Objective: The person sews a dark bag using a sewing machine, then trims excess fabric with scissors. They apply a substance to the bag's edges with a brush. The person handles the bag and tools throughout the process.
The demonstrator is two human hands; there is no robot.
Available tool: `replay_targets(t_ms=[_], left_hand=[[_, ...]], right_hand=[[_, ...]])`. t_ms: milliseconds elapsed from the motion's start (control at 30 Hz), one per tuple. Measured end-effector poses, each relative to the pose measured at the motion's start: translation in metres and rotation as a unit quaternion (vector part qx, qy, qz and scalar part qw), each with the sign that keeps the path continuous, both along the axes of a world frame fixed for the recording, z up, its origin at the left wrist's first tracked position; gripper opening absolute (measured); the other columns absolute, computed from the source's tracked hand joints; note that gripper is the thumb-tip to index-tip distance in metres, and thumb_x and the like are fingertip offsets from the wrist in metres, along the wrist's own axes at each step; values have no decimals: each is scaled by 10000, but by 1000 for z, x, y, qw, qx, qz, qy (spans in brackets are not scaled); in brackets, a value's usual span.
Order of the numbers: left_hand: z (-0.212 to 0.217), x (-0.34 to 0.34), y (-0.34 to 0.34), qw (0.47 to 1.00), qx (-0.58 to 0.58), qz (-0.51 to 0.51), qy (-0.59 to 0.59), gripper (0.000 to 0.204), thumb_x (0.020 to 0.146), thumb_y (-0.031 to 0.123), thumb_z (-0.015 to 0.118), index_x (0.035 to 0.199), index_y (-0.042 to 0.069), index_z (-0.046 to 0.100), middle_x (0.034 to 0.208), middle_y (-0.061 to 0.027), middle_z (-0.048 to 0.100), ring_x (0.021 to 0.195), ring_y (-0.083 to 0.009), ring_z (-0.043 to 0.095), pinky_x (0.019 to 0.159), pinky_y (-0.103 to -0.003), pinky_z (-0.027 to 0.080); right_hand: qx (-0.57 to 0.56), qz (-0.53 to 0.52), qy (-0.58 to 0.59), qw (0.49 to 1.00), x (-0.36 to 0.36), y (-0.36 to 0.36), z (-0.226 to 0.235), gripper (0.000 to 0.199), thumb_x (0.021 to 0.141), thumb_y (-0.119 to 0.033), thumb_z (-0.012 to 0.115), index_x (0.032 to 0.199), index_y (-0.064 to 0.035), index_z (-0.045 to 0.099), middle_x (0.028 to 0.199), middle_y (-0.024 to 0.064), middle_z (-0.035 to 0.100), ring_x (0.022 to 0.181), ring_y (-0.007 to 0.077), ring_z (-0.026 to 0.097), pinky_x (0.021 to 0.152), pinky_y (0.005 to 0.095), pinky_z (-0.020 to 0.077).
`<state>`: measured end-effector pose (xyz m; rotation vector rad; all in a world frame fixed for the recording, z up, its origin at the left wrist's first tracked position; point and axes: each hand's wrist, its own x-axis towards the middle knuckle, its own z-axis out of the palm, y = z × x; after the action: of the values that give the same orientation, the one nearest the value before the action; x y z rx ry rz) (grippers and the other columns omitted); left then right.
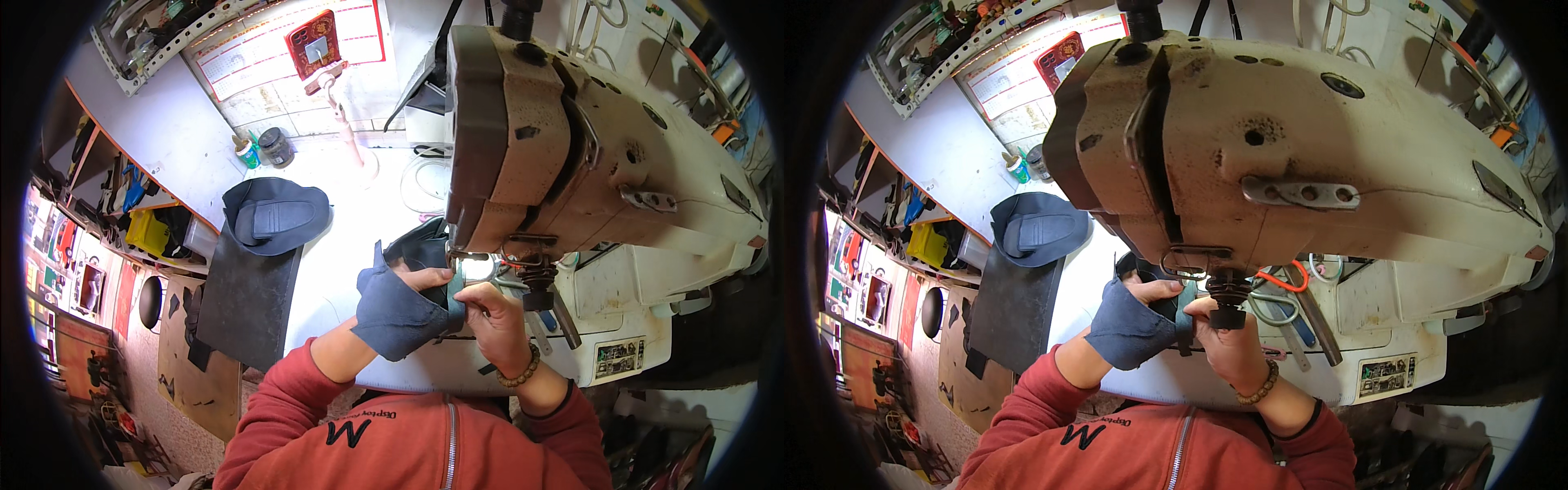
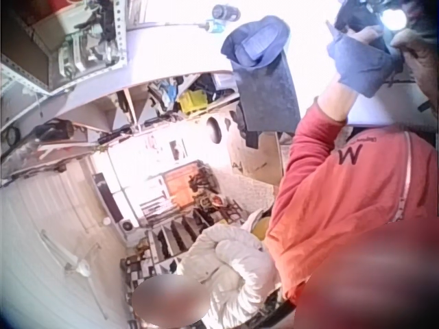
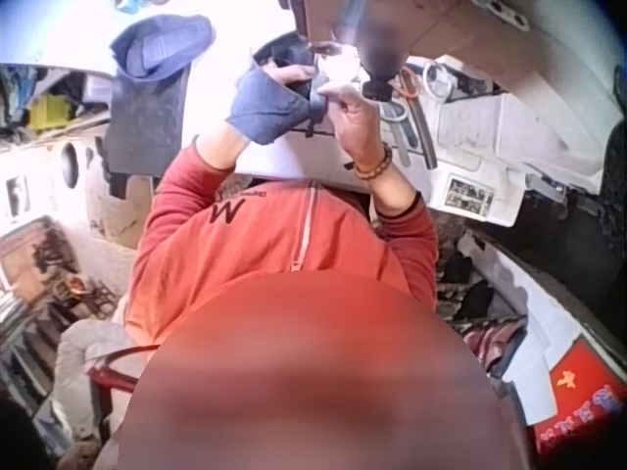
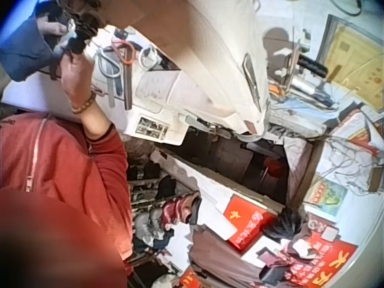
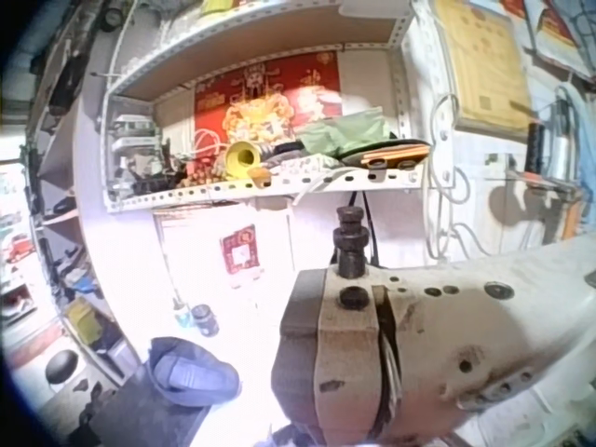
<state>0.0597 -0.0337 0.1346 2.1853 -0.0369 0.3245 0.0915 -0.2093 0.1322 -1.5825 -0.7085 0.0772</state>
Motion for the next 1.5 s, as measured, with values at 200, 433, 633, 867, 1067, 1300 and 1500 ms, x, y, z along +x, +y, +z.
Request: replay_targets(t_ms=[200, 433, 633, 867, 1067, 1300, 1500], left_hand=[[-1, 0, -14, 932, -338, 103, 79, 467, 692, 229, 801, 1064, 15, 615, 864, -45, 646, 788, -157, 603, 801, -321, 476], [11, 0, -7, 904, -408, -11, 125, 345, 739, 119, 743, 1045, 16, 620, 920, -37, 667, 787, -98, 594, 723, -256, 489], [12, 0, -4, 942, -301, -21, 148, 311, 738, 159, 739, 1010, 42, 645, 875, -21, 672, 746, -88, 594, 697, -257, 491], [-2, 2, -6, 991, -118, -27, 62, 208, 756, 169, 700, 914, 38, 667, 817, -46, 668, 697, -147, 615, 656, -284, 490], [12, -1, -5, 991, -116, -39, 48, 166, 776, 150, 698, 892, 34, 677, 806, -51, 675, 704, -160, 639, 638, -273, 491], [29, 1, 1, 999, 14, -32, 16, 259, 667, 166, 815, 896, 117, 705, 798, -93, 680, 713, -246, 654, 633, -316, 503], [19, 2, 8, 991, 119, -57, -36, 217, 706, 139, 780, 902, 97, 698, 816, -95, 665, 730, -210, 636, 662, -297, 496]], right_hand=[[-25, 10, 19, 999, -1, -5, 3, 140, 848, 80, 581, 941, -17, 622, 772, 59, 627, 698, 99, 590, 640, 241, 470], [-12, -6, -11, 1000, -3, -3, 1, 132, 851, 67, 594, 943, -23, 620, 763, 67, 624, 681, 111, 588, 631, 240, 465], [12, -9, 14, 1000, -5, -2, -7, 132, 872, 69, 580, 945, -33, 622, 769, 45, 629, 695, 77, 573, 637, 222, 462], [-4, -26, -18, 1000, -4, 0, -11, 134, 873, 70, 584, 950, -34, 620, 761, 37, 640, 699, 65, 577, 630, 218, 463], [10, -34, -36, 999, -4, 2, -8, 139, 869, 68, 589, 958, -36, 615, 740, 41, 642, 686, 66, 578, 627, 219, 462], [-15, -37, -48, 998, 0, 6, -4, 136, 867, 58, 602, 971, -29, 616, 755, 40, 648, 698, 60, 576, 639, 217, 463], [-18, 16, 3, 1000, 1, 0, 0, 177, 879, 52, 596, 1029, -25, 649, 794, 26, 657, 749, 46, 583, 671, 200, 467]])
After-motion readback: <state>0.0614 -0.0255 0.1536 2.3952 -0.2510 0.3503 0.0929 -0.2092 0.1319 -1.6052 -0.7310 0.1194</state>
